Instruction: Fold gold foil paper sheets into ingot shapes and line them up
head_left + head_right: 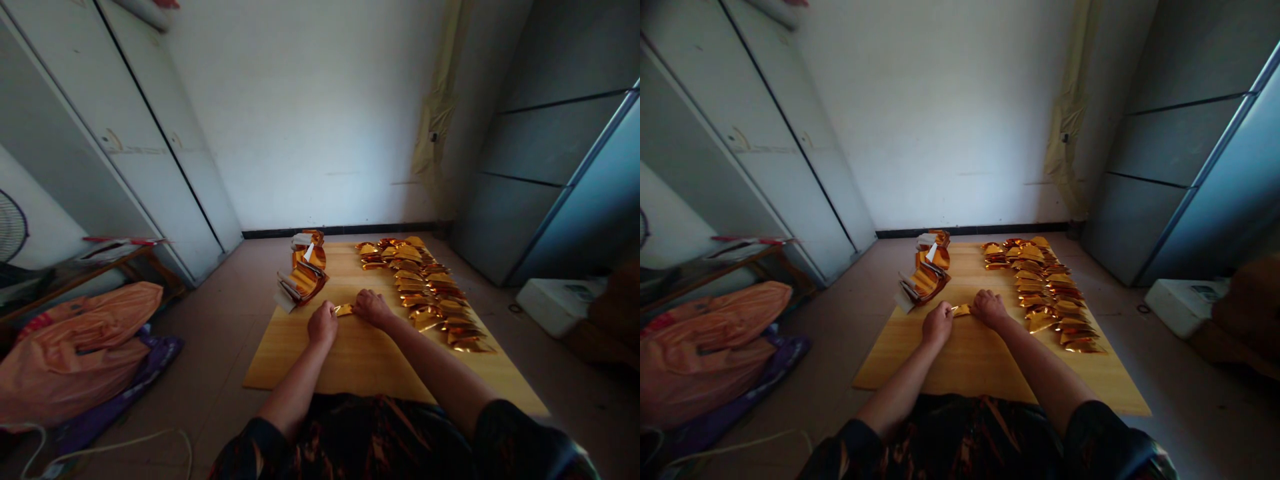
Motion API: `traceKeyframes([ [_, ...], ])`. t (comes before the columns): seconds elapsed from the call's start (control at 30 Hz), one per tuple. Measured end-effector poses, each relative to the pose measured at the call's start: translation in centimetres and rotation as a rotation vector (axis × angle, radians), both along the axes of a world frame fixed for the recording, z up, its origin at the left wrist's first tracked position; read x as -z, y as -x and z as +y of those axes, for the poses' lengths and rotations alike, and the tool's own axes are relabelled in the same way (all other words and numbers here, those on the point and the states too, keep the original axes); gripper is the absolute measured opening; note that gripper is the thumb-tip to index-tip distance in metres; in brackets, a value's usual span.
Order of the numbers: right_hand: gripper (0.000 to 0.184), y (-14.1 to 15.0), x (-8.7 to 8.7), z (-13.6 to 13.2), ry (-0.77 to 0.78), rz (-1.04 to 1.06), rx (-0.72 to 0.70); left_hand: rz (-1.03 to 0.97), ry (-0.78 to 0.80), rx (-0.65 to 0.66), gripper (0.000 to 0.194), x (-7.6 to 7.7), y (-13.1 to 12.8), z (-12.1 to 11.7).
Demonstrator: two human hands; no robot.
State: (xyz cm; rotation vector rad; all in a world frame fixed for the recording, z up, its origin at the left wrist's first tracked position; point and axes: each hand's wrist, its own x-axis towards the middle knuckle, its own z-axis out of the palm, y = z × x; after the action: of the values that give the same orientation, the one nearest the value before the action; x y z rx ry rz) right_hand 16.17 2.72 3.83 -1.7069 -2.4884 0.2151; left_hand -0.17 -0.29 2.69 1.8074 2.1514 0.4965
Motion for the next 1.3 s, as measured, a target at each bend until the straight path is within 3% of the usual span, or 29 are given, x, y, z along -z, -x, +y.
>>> traceKeyframes([
  [0.43, 0.036, 0.7, 1.0, -0.2, -0.029, 0.012, 0.086, 0.086, -0.064, 0.037, 0.021, 0.3, -0.5, 0.0],
  [0.73, 0.034, 0.9, 0.7, -0.7, -0.020, 0.026, 0.121, 0.206, -0.085, 0.073, 0.026, 0.6, -0.6, 0.0],
  [1.3, 0.028, 0.4, 0.5, 0.6, 0.067, 0.089, 0.178, 0.177, -0.098, 0.068, 0.024, 1.0, -0.6, -0.2],
])
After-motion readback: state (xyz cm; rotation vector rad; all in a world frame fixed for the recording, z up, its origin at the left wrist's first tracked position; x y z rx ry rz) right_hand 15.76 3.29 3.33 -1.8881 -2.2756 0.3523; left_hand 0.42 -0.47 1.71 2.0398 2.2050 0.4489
